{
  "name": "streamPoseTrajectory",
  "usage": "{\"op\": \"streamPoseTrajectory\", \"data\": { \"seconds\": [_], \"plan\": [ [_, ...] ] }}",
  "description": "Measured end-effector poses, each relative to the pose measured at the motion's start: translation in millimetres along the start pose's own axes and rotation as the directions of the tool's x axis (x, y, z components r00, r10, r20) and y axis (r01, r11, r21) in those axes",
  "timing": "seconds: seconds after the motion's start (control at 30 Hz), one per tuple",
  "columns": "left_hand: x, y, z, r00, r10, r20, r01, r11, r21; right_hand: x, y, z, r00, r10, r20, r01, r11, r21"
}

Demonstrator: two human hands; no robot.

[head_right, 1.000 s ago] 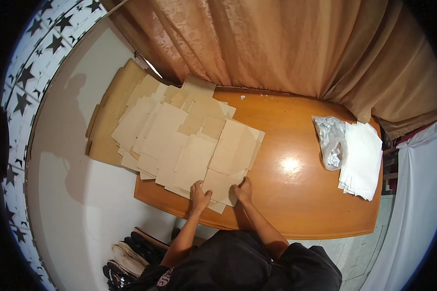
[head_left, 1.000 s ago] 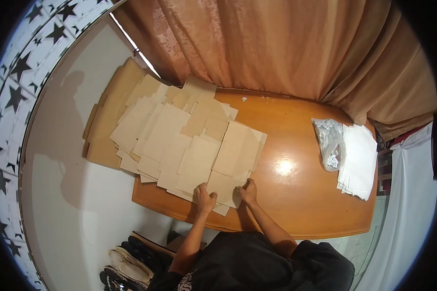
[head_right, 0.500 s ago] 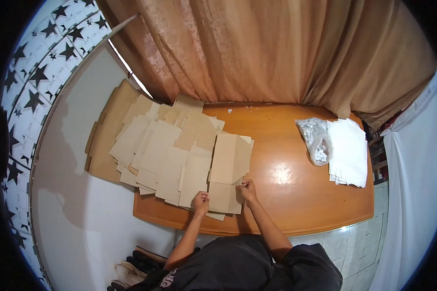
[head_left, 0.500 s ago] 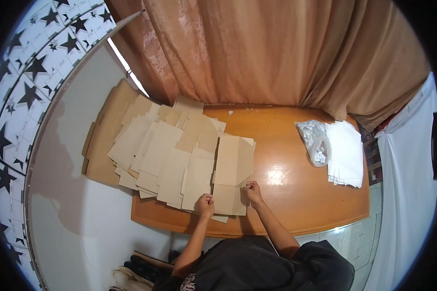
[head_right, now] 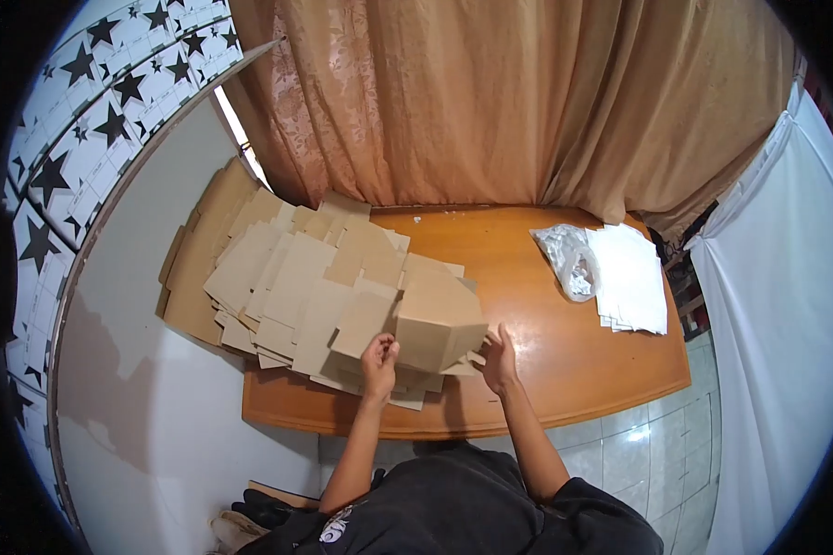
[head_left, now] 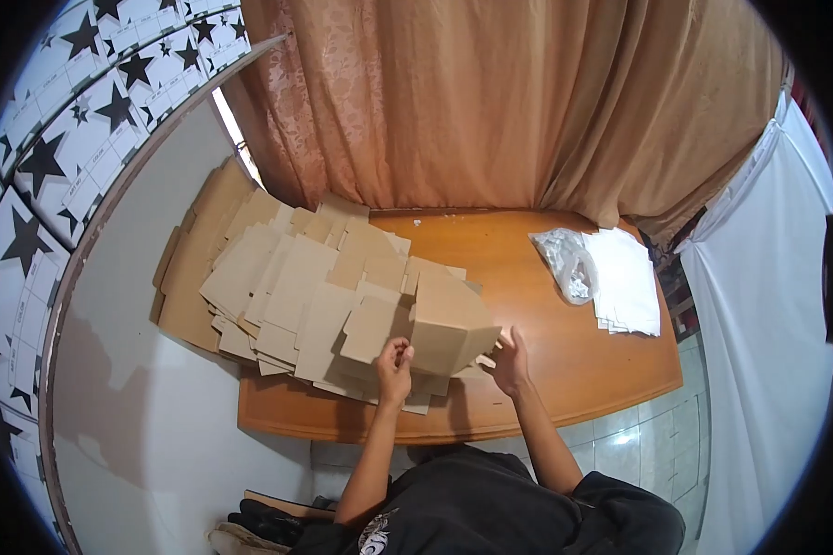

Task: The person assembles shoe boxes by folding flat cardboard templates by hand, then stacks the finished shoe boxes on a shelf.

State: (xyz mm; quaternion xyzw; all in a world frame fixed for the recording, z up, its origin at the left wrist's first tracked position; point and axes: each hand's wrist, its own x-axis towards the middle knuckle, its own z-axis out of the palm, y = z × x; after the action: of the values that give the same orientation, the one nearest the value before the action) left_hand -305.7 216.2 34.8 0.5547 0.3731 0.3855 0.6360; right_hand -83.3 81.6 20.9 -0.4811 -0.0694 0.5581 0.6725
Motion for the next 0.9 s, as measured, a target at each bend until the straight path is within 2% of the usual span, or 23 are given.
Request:
{"op": "streamPoseTrajectory", "data": {
  "seconds": [0.03, 0.07, 0.13, 0.17, 0.2, 0.27, 0.3, 0.33, 0.4, 0.43, 0.47, 0.53, 0.57, 0.6, 0.63, 0.67, 0.7, 0.73, 0.8, 0.83, 0.87, 0.9],
  "plan": [
    [-0.1, 8.5, 2.1, 0.998, 0.055, -0.005, -0.055, 0.995, -0.080, -6.6, -0.7, -5.2, 0.995, -0.096, -0.016, 0.097, 0.995, 0.023],
    [1.0, 18.6, 4.2, 0.993, 0.116, -0.013, -0.116, 0.981, -0.158, -13.6, -0.9, -9.2, 0.994, -0.104, -0.020, 0.105, 0.994, 0.027],
    [1.6, 37.5, 9.8, 0.994, 0.109, 0.002, -0.106, 0.972, -0.209, -26.4, -3.9, -12.8, 0.953, -0.136, -0.269, 0.134, 0.991, -0.027],
    [2.7, 44.1, 12.4, 0.992, 0.125, 0.022, -0.115, 0.957, -0.267, -28.8, -7.3, -14.9, 0.910, 0.008, -0.415, -0.039, 0.997, -0.066],
    [2.2, 50.1, 17.5, 0.989, 0.139, 0.045, -0.117, 0.938, -0.326, -36.6, -13.2, -15.2, 0.907, 0.003, -0.420, -0.031, 0.998, -0.058],
    [-1.0, 60.5, 31.7, 0.988, 0.120, 0.093, -0.075, 0.917, -0.391, -55.9, -25.2, -19.1, 0.943, 0.277, -0.185, -0.250, 0.955, 0.157],
    [-2.2, 64.0, 38.6, 0.988, 0.105, 0.117, -0.041, 0.891, -0.452, -61.1, -29.7, -26.0, 0.968, 0.239, 0.077, -0.251, 0.935, 0.249],
    [-4.9, 64.2, 44.9, 0.988, 0.105, 0.115, -0.042, 0.893, -0.447, -64.2, -30.7, -30.0, 0.967, 0.241, 0.081, -0.254, 0.934, 0.252],
    [-10.1, 63.5, 60.4, 0.980, 0.071, 0.188, 0.044, 0.837, -0.546, -76.5, -37.2, -31.3, 0.995, 0.083, 0.059, -0.097, 0.953, 0.288],
    [-11.6, 59.6, 66.5, 0.967, 0.100, 0.233, 0.045, 0.838, -0.545, -86.4, -48.0, -26.6, 0.997, 0.020, 0.068, -0.042, 0.943, 0.331],
    [-16.0, 55.3, 72.7, 0.968, 0.102, 0.228, 0.038, 0.842, -0.538, -82.6, -49.6, -36.0, 0.997, 0.022, 0.077, -0.047, 0.941, 0.335],
    [-25.2, 51.9, 88.2, 0.955, 0.059, 0.292, 0.120, 0.820, -0.559, -65.4, -54.3, -77.0, 0.993, -0.016, -0.115, 0.058, 0.928, 0.369],
    [-28.0, 45.4, 95.9, 0.957, 0.027, 0.289, 0.143, 0.823, -0.550, -43.6, -51.6, -130.0, 0.919, -0.079, 0.386, -0.180, 0.786, 0.592],
    [-29.9, 40.6, 102.8, 0.958, 0.030, 0.285, 0.137, 0.826, -0.547, -48.6, -61.8, -124.6, 0.917, -0.080, 0.392, -0.185, 0.784, 0.592],
    [-31.9, 35.9, 111.0, 0.964, 0.037, 0.262, 0.117, 0.829, -0.547, -65.5, -82.3, -100.9, 0.984, -0.135, 0.116, 0.064, 0.874, 0.481],
    [-35.0, 28.1, 122.1, 0.969, 0.042, 0.244, 0.102, 0.830, -0.548, -81.7, -104.9, -80.8, 0.958, -0.238, -0.158, 0.275, 0.917, 0.288],
    [-35.8, 10.1, 124.9, 0.959, 0.004, 0.283, 0.137, 0.869, -0.476, -92.4, -125.0, -76.7, 0.928, -0.356, -0.113, 0.369, 0.920, 0.129],
    [-39.6, 3.9, 130.1, 0.954, -0.002, 0.301, 0.152, 0.866, -0.476, -94.2, -138.3, -85.1, 0.923, -0.362, -0.132, 0.378, 0.917, 0.126],
    [-43.9, -4.1, 145.4, 0.866, -0.250, 0.433, 0.365, 0.908, -0.207, -100.8, -165.1, -106.7, 0.903, -0.396, -0.169, 0.376, 0.916, -0.137],
    [-44.3, -6.3, 156.4, 0.858, -0.249, 0.449, 0.369, 0.907, -0.203, -110.5, -184.3, -102.2, 0.907, -0.394, -0.149, 0.357, 0.908, -0.220],
    [-46.5, -8.1, 164.2, 0.799, -0.416, 0.433, 0.445, 0.895, 0.037, -120.4, -199.8, -101.9, 0.915, -0.382, -0.127, 0.333, 0.895, -0.297],
    [-47.6, -7.2, 173.0, 0.734, -0.571, 0.368, 0.501, 0.821, 0.274, -119.3, -208.7, -115.0, 0.921, -0.390, -0.007, 0.364, 0.865, -0.345]
  ]
}}
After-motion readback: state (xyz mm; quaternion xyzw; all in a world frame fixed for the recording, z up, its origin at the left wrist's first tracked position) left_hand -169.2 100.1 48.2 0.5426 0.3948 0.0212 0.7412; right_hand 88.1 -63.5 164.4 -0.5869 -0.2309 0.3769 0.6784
